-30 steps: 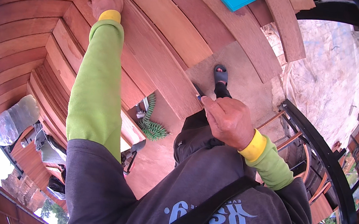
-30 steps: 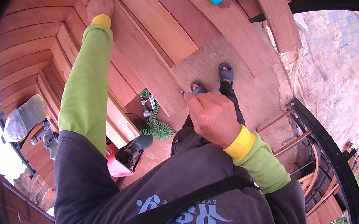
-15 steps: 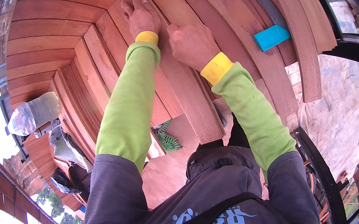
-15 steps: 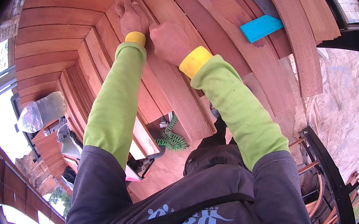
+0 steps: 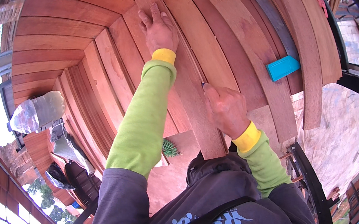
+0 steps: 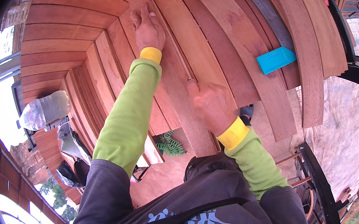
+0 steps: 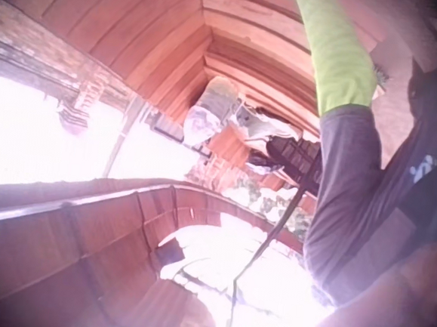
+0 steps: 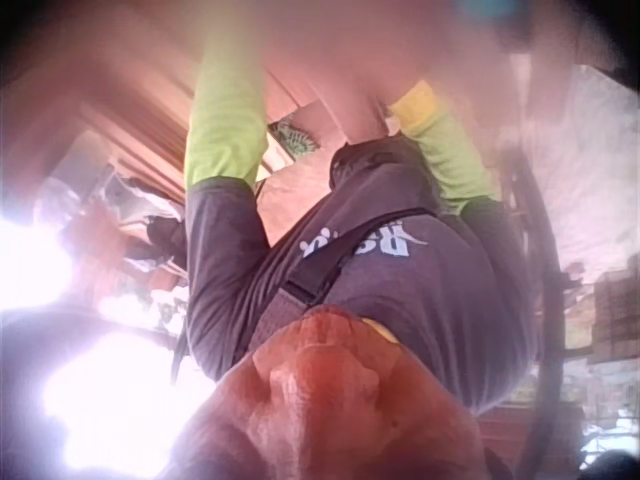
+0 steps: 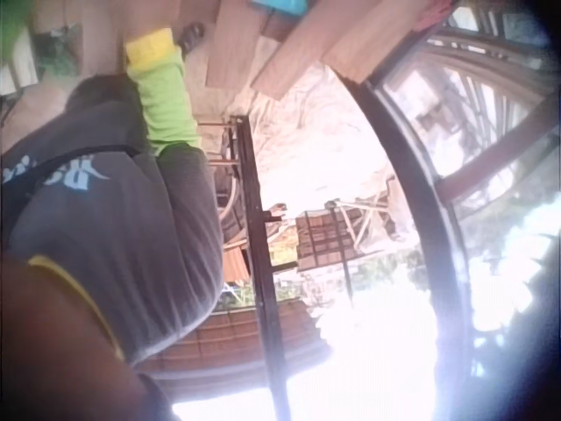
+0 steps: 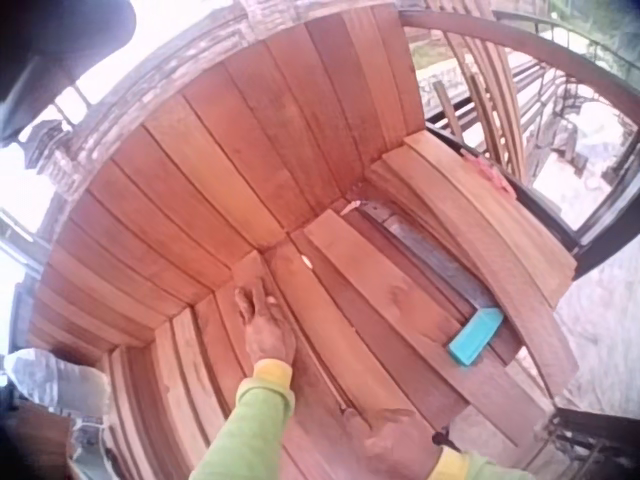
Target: The person is installing wooden panels on a curved ceiling structure. They repeatedly pick up wooden planks, position them against the ceiling, and mark them with a pen. The person adjusts the planks to fit the curve and aligns them with existing panels.
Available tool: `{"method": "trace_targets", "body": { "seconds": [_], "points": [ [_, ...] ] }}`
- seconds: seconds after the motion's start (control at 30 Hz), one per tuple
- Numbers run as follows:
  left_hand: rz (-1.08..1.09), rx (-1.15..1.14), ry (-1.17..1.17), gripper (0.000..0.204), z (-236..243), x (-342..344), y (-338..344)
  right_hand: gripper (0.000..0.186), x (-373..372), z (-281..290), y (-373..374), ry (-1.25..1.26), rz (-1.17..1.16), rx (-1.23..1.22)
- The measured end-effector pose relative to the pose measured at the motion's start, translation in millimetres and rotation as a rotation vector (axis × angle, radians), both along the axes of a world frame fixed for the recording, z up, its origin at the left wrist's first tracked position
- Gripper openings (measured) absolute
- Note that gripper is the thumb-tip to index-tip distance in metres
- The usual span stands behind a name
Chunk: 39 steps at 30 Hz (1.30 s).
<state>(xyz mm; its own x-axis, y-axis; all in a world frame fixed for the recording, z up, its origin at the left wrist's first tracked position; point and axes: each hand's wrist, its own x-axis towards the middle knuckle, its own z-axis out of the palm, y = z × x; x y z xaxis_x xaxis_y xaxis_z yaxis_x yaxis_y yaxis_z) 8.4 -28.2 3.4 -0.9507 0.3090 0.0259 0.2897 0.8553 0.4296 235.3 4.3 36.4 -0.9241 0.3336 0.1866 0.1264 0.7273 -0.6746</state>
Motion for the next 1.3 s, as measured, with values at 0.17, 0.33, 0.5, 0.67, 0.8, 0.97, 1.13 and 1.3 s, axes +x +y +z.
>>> {"method": "trace_targets", "body": {
  "seconds": [0.17,0.33,0.5,0.67,0.8,0.97,1.13,1.3],
  "points": [
    [-0.039,0.006,0.002,0.047,-3,-5,3,0.015,-139,-3,50,-0.046,-0.011,0.049],
    [-0.07,0.031,0.068,0.046,-3,-2,1,0.015,-170,-1,67,-0.114,0.003,0.025],
    [-0.024,0.037,0.066,0.045,-2,-1,-1,0.009,-78,-9,24,-0.012,-0.007,-0.008],
    [-0.051,0.036,0.021,0.046,-2,-3,-1,0.012,-148,-11,55,-0.075,-0.043,0.0],
    [-0.052,0.013,-0.003,0.047,0,-4,2,0.015,-210,-14,84,-0.011,-0.02,0.032],
    [-0.001,-0.012,-0.009,0.047,-3,-4,0,0.016,-150,-21,54,-0.014,-0.038,-0.047],
    [-0.011,-0.003,0.003,0.046,-1,-3,0,0.014,-182,-15,65,-0.08,-0.022,0.012],
    [-0.003,-0.039,0.018,0.045,-2,-3,3,0.018,-255,-23,97,0.013,-0.004,0.115]
  ]
}}
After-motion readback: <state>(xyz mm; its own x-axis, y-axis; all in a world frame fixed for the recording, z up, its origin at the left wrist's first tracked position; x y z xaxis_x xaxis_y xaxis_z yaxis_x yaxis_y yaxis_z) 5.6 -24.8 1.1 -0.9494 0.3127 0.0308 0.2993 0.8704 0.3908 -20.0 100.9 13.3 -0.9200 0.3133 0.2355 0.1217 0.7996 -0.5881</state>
